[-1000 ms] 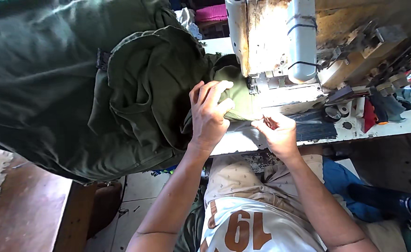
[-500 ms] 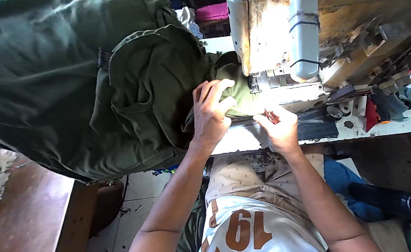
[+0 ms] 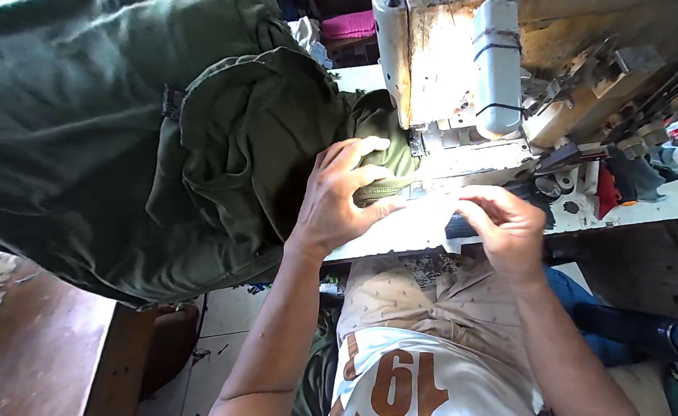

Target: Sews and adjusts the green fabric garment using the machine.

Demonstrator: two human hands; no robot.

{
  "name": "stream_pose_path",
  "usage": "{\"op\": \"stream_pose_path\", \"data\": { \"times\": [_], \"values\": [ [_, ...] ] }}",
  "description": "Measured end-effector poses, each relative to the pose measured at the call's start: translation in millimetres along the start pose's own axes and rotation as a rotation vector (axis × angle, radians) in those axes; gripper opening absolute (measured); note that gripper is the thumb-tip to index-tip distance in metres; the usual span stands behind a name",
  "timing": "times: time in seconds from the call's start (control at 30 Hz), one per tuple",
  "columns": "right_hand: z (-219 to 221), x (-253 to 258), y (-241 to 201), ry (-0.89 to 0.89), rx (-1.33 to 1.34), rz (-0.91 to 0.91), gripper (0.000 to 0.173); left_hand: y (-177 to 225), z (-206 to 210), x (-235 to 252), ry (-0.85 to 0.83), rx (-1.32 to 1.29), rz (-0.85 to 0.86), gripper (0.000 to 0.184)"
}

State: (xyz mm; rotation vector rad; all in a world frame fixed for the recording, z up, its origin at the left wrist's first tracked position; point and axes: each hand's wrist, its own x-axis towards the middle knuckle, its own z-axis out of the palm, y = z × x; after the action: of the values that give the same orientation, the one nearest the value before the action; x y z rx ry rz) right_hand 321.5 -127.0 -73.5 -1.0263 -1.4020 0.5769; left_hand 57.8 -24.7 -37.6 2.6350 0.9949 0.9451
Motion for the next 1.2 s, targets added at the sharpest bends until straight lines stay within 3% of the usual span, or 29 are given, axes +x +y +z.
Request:
{"op": "stream_pose_path", "data": {
  "times": [0.17, 0.33, 0.43, 0.6, 0.77, 1.2],
  "values": [
    [-48, 0, -30, 0.02, -0.077, -0.094, 0.019, 5, 3, 37, 0.247, 0.021, -0.159, 0.02],
    [-55, 4, -37, -0.009, -0.168, -0.105, 0.017, 6, 5, 62, 0.01, 0.048, -0.332, 0.033],
    [-33, 4, -22, -0.064, -0.185, -0.055, 0.014, 11, 5, 52, -0.021, 0.025, -0.309, 0.024],
    [13, 21, 7, -0.15, -0.227, 0.04, 0.035, 28, 1, 22, -0.195, 0.118, -0.233, 0.042],
    [42, 30, 22, -0.267, -0.178, 0.058, 0.035, 35, 4, 9, -0.252, 0.229, -0.146, 0.02],
    [53, 17, 30, -0.206, -0.092, 0.119, 0.032, 29, 5, 8, -0.256, 0.212, -0.134, 0.021]
  ]
}}
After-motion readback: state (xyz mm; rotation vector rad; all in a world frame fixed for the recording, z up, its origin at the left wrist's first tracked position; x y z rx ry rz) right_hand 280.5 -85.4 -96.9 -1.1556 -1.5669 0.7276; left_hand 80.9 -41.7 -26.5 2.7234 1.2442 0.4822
